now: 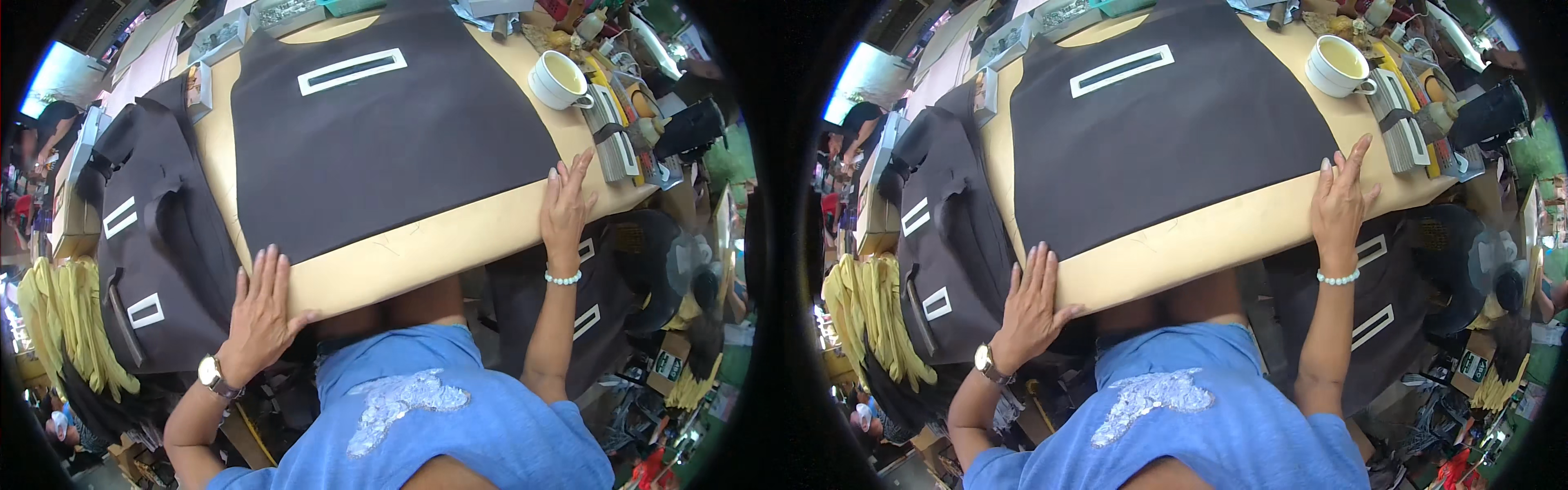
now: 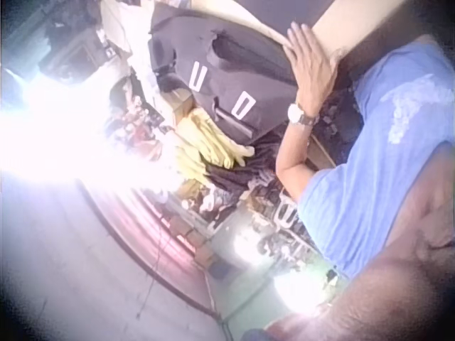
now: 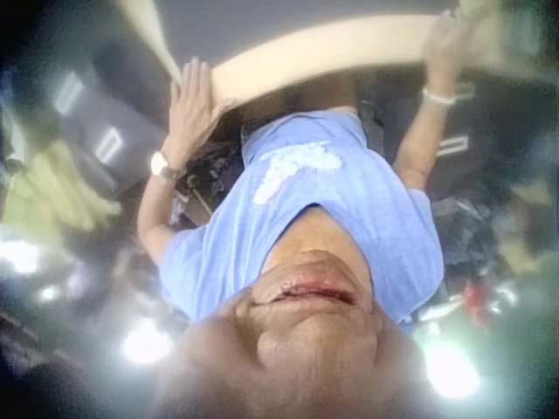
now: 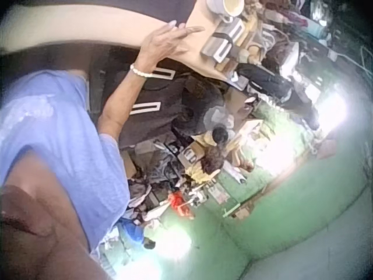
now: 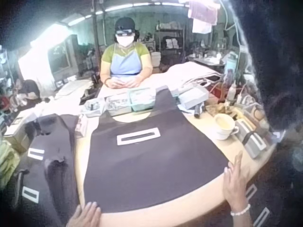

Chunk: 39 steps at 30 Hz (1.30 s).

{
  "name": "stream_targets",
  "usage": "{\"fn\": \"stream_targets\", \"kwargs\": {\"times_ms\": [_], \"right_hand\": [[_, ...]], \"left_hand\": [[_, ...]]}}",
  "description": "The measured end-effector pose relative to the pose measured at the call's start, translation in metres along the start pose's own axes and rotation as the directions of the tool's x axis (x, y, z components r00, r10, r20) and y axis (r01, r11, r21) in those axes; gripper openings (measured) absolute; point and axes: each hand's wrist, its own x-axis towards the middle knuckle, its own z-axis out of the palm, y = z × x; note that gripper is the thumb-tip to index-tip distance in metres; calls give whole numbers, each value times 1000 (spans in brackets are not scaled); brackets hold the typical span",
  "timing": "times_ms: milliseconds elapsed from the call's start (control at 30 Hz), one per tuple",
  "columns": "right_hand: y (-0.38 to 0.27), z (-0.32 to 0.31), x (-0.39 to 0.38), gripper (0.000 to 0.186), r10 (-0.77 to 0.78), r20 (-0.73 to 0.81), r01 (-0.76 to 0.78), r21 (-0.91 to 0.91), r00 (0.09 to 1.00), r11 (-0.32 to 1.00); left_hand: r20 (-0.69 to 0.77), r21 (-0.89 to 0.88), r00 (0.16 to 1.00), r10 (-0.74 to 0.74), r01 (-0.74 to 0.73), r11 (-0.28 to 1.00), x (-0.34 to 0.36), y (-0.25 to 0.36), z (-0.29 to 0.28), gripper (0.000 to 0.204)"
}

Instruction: The person handles several dark leather pieces on a workbench, smoothing them by hand and using a hammer to flatten seams or sections.

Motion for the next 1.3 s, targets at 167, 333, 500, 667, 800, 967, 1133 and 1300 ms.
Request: {"fn": "stream_targets", "kwargs": {"times_ms": [167,333,500,667,800,967,1133,1300], "right_hand": [[-9,2,8,71,32,-6,-33,-55,999,998],[-20,6,15,68,-26,-48,16,-192,999,981],[-17,13,16,65,-7,-98,-11,-185,995,983],[-16,12,14,65,-3,-123,-13,-130,992,991],[-2,6,23,65,64,-70,-47,226,995,973],[22,-14,20,67,409,-113,-124,852,906,509],[18,-33,-8,85,615,-47,-175,939,787,296],[4,-27,-44,99,635,-142,-272,818,759,508]], "left_hand": [[-229,118,973,-16,44,992,-1,-9,7,42],[-464,33,886,-4,21,999,10,-14,9,34],[-521,-16,853,-30,25,1000,15,-19,17,28],[-577,-75,813,-78,42,996,11,-17,20,23],[-741,-228,648,-175,1,974,7,-3,3,20],[-732,-417,662,-157,-253,873,-25,29,-16,18],[-431,-788,901,-54,-347,508,-35,43,14,22],[-368,-826,929,-34,-310,471,-39,48,8,27]]}}
